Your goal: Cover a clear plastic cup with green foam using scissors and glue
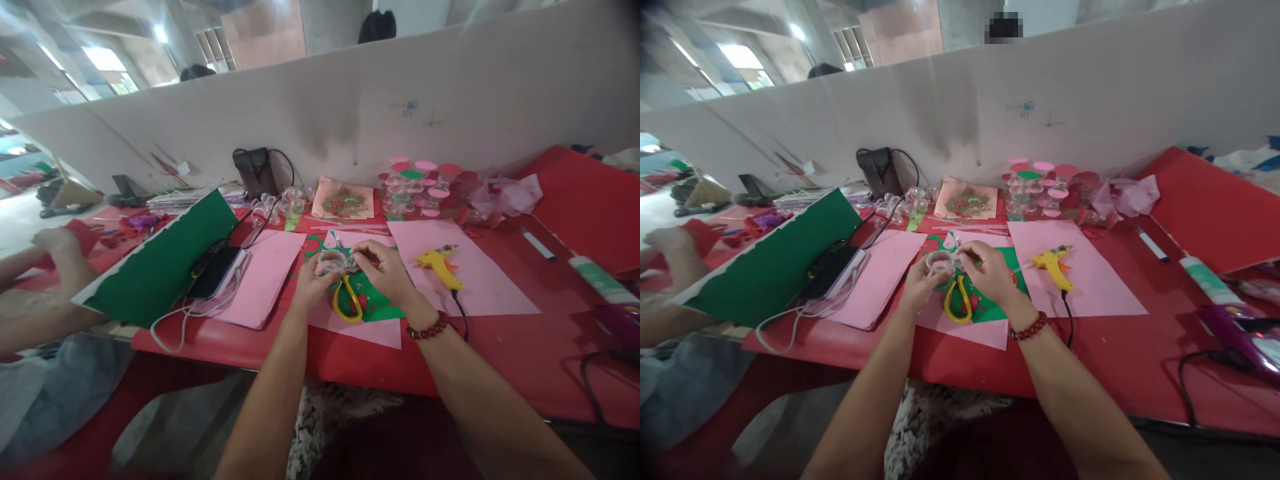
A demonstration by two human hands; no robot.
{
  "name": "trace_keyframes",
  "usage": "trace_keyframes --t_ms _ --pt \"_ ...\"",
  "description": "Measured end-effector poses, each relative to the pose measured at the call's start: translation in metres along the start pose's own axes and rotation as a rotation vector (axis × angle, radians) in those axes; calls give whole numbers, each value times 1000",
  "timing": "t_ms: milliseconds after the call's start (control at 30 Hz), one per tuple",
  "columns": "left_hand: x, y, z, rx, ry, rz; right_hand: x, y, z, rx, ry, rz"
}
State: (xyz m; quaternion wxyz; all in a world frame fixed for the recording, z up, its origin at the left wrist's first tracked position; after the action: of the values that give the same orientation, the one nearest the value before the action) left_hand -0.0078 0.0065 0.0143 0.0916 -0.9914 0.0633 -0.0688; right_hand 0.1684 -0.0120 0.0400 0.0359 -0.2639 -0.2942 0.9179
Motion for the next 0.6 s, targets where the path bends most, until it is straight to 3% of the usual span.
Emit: trace_keyframes --t_ms 133,300,433,600 --pt "-2 -1 1 24 -33 -40 6 0 -5 161 -233 95" --pt "-1 -3 5 89 -156 -6 11 -2 -9 391 -487 84" --pt "1 -3 5 135 -204 79 13 -2 -4 376 -574 151" --pt "4 -2 2 52 -92 129 16 -2 -9 342 -554 89"
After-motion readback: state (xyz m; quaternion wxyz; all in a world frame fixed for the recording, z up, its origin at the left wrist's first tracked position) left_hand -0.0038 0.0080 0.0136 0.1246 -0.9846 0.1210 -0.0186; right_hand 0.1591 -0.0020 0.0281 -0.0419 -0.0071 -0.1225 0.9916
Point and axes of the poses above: each hand's wrist, its own y-axis away from the middle knuckle, its own x-axis out of the palm, z = x × y, the point moved 2 cm from there along -y, towards the middle knuckle, and after that the axes turned 11 degrees about y, right-handed, at the moved point
